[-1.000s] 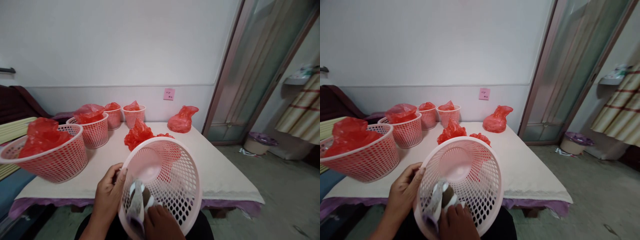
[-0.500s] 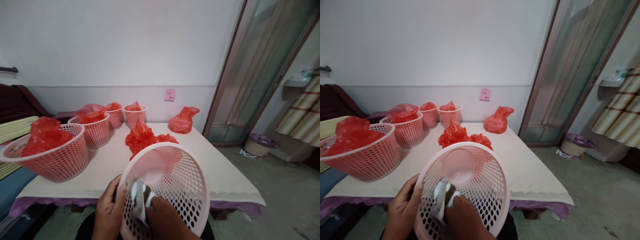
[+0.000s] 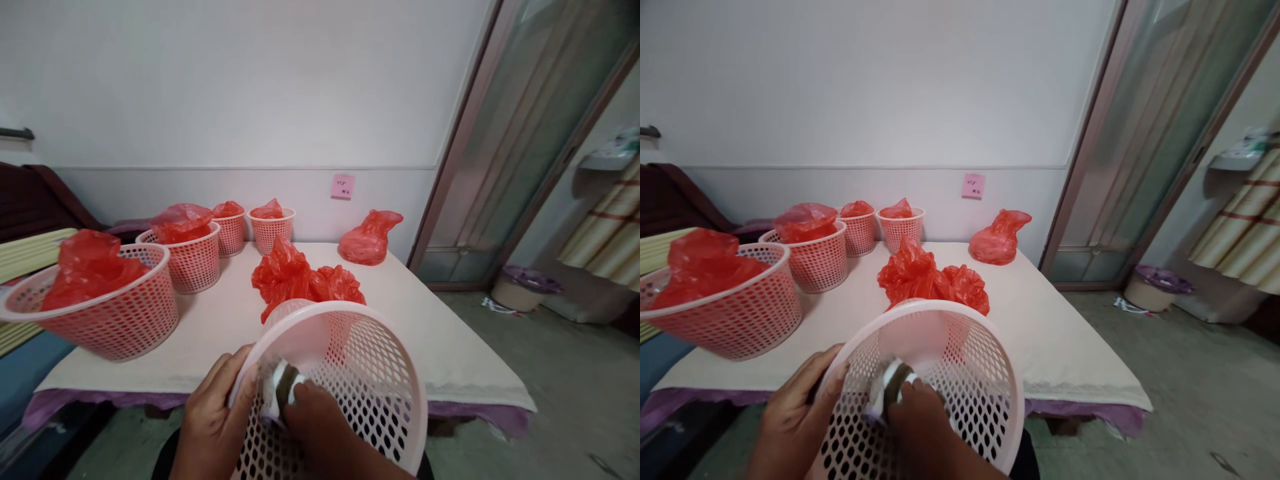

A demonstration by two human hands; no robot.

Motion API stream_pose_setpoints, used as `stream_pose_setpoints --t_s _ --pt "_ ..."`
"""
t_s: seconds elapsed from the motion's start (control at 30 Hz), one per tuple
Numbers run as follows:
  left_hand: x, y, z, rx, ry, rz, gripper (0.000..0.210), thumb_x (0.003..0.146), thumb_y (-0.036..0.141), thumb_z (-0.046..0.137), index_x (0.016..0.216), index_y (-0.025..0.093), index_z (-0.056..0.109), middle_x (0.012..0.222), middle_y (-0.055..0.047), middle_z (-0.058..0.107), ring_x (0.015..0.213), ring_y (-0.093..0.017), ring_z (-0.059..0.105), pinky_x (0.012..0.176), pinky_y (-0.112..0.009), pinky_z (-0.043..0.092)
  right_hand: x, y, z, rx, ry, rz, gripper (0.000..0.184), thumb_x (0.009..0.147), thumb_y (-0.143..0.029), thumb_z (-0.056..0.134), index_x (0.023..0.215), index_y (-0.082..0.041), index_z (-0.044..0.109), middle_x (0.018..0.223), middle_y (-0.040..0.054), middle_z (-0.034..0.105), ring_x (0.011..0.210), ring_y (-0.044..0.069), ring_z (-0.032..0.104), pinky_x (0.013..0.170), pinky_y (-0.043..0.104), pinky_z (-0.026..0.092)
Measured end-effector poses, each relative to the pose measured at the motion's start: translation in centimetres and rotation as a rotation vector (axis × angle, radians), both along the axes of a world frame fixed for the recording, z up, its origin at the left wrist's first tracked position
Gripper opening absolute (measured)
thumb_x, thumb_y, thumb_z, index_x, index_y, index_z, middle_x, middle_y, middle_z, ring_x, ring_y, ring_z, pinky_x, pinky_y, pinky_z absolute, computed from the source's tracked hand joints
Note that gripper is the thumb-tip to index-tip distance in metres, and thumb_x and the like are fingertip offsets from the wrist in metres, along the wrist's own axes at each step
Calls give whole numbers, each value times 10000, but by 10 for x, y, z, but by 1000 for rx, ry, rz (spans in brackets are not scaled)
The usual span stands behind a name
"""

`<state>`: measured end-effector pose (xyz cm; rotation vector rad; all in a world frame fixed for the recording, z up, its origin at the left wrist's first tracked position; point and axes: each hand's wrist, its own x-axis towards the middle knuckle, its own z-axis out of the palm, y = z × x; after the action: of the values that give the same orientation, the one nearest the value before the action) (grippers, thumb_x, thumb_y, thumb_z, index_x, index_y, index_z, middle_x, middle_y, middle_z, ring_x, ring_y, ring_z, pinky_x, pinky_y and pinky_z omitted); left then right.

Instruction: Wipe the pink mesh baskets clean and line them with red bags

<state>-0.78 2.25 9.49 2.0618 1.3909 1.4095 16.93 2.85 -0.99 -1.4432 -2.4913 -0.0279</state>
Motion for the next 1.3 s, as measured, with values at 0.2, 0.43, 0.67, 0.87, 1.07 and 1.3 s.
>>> stream_pose_setpoints --t_s 0.2,0.43,0.67,0.87,1.07,1.3 --pt "3 2 3 87 69 -43 276 922 271 518 1179 343 589 946 43 685 988 -107 662 838 -151 482 41 24 25 -23 -189 -13 125 835 -144 608 784 -125 720 866 131 695 891 286 633 770 429 510" --pt "3 4 2 93 101 -26 315 929 248 515 1219 366 553 1032 56 672 1015 -83 638 904 -138 436 29 -8 35 -141 -195 59 82 777 -214 661 851 -195 692 915 86 699 855 260 659 734 396 532" --pt "0 7 -1 99 116 -23 310 926 268 520 1227 338 550 967 35 661 1013 -123 641 850 -190 471 39 -16 45 -84 -291 49 70 789 -151 658 737 -163 705 829 104 686 864 298 654 744 453 528" --pt "-6 15 2 48 51 11 285 919 322 530 1192 287 604 1021 -10 689 1022 -163 635 857 -247 475 37 -41 31 34 -315 230 161 761 -276 730 622 -221 669 615 27 640 640 210 613 538 304 448" --pt "-5 23 4 2 -16 -8 304 899 368 554 1173 264 633 1019 -11 703 1041 -169 631 874 -253 464 37 -60 -17 271 -36 23 196 795 -404 666 707 -235 620 624 4 619 606 188 540 588 323 451" --pt "-10 30 12 -75 -67 39 360 887 451 538 1140 224 655 1101 -50 696 1012 -186 616 890 -292 442 36 -62 -6 453 -85 145 91 857 -256 609 772 -240 579 632 -7 612 612 187 503 575 333 404"
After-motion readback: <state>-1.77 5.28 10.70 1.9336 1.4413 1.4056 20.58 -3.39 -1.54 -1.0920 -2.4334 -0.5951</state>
